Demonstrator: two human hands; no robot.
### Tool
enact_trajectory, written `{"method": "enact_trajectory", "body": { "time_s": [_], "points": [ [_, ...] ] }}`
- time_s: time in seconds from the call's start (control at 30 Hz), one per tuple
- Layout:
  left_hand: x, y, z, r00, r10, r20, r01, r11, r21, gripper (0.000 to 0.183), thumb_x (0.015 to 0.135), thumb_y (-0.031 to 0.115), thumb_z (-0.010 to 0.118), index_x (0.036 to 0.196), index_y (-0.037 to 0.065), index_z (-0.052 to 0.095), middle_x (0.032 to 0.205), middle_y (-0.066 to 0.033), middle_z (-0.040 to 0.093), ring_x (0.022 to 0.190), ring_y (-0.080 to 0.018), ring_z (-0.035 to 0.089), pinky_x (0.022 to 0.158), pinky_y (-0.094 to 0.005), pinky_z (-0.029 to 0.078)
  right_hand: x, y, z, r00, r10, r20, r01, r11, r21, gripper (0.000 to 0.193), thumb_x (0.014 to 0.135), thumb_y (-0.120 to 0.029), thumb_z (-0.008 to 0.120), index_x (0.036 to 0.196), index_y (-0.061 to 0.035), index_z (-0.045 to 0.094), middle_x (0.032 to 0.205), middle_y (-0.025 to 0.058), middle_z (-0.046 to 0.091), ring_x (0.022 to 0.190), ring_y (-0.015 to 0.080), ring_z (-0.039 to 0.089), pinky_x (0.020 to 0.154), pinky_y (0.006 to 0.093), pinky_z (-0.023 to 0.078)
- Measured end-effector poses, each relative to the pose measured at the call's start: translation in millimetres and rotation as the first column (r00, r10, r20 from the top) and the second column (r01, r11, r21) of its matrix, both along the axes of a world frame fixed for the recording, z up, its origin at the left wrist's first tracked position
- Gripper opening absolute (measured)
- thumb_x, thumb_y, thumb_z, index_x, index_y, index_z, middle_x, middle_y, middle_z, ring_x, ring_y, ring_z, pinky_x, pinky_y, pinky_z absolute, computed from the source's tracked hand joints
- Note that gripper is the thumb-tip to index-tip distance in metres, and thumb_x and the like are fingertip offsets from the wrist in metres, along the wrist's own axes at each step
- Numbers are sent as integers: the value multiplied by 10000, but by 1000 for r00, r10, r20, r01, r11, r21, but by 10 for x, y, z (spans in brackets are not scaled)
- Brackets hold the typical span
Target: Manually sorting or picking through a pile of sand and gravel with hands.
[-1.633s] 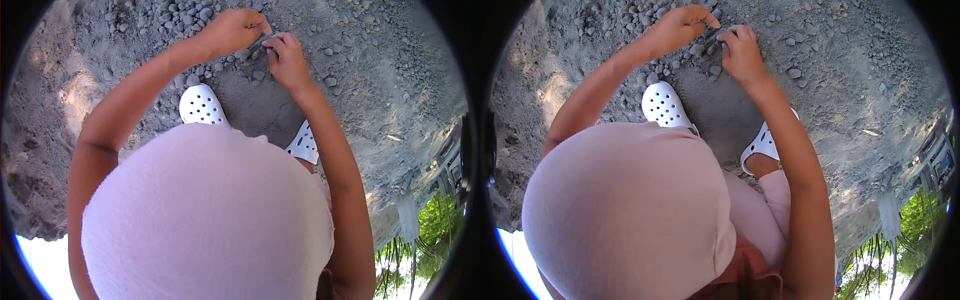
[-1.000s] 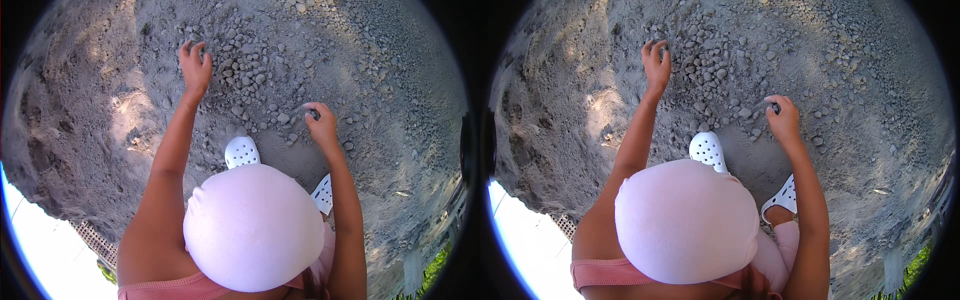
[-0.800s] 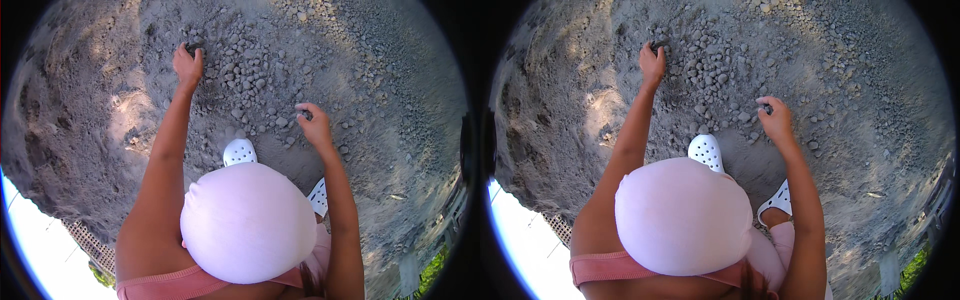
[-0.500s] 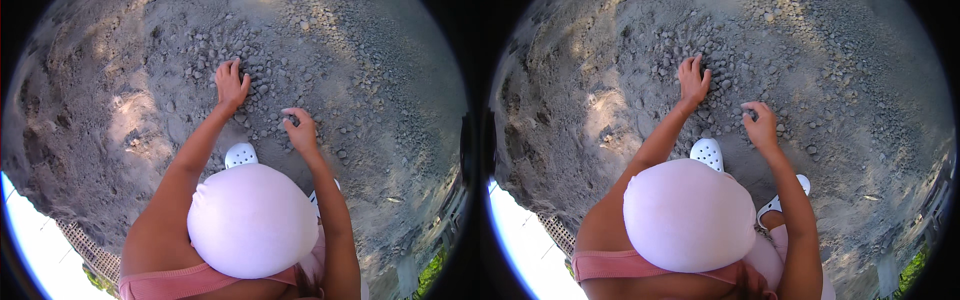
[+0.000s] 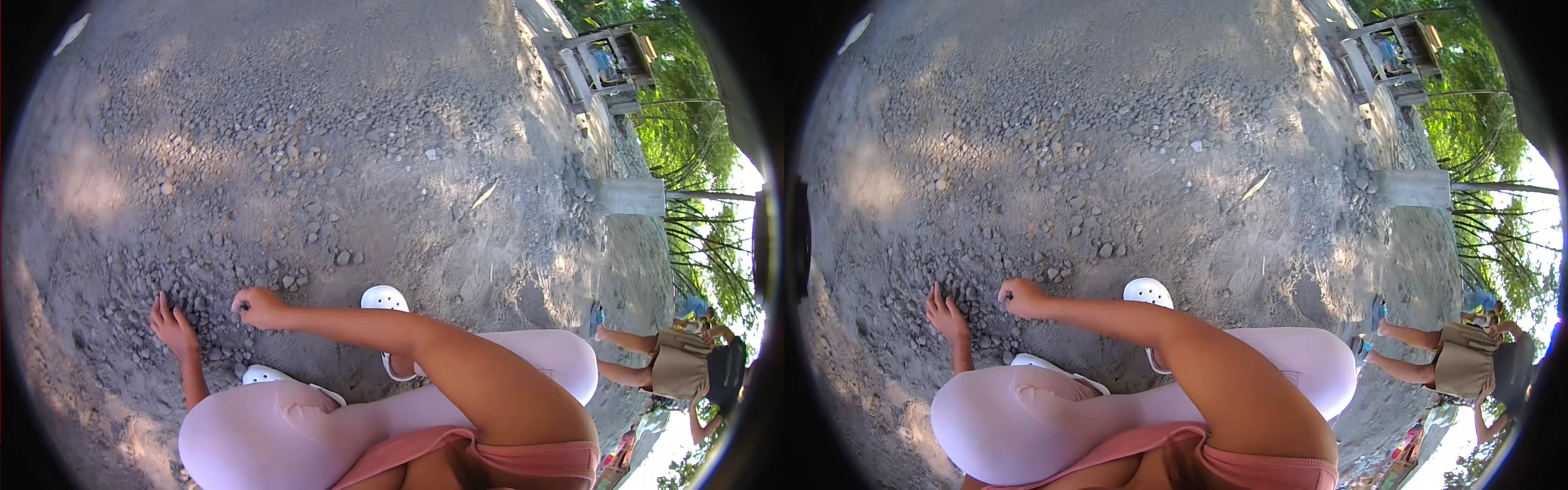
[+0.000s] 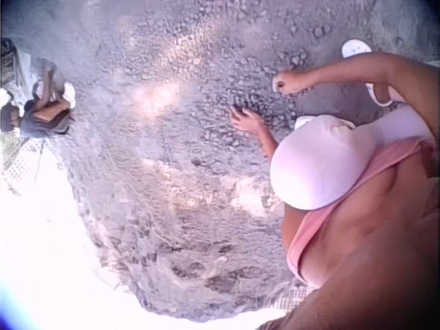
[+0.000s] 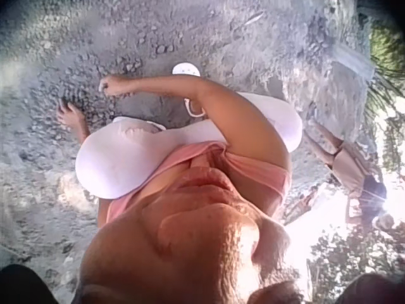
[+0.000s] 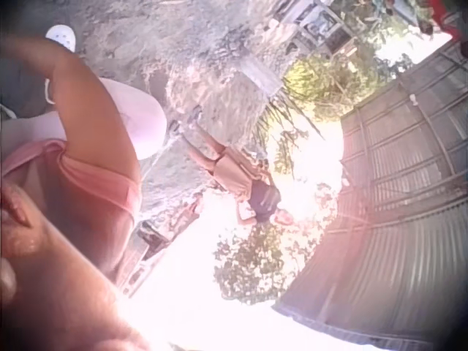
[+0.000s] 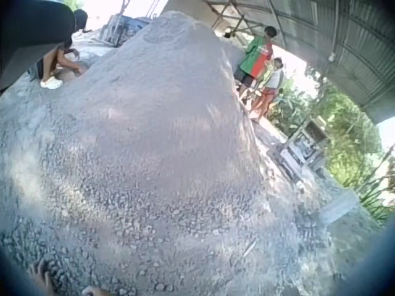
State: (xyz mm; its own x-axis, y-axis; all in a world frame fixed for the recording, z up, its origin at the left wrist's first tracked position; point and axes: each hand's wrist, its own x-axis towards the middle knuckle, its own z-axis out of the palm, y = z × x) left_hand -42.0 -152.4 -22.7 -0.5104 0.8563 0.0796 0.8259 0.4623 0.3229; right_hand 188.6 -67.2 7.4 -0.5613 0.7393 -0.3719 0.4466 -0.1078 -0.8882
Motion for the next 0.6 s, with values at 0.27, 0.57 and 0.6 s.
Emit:
{"method": "enact_trajectory", "body": {
  "time_s": [0.27, 0.57, 0.6],
  "points": [
    [262, -98, -49, 1000, 28, -11, -28, 1000, 6, 418, 871, 199, 477, 1280, 138, 543, 1299, -135, 453, 1146, -322, 406, 983, -432, 304, -286, -11, 63, 1000, 20, 22, -19, 999, -50, 176, 695, -47, 603, 856, -57, 672, 865, 167, 662, 851, 321, 638, 764, 385, 492],
    [153, -103, -37, 999, 22, -30, -18, 989, 145, 433, 929, 266, 405, 1301, 69, 506, 1323, -198, 457, 1249, -407, 374, 1056, -498, 256, -545, -104, 38, 959, 234, -160, -149, 896, 418, 184, 771, 2, 509, 941, -17, 577, 1003, 189, 511, 961, 362, 518, 829, 395, 434],
    [230, -89, -39, 999, 32, -29, -27, 987, 156, 433, 929, 266, 405, 1301, 69, 506, 1323, -198, 457, 1249, -407, 374, 1056, -498, 256, -526, -76, -35, 957, 244, -157, -157, 891, 427, 184, 771, 2, 509, 941, -17, 577, 1003, 189, 511, 961, 362, 518, 829, 395, 434]
  ]
}}
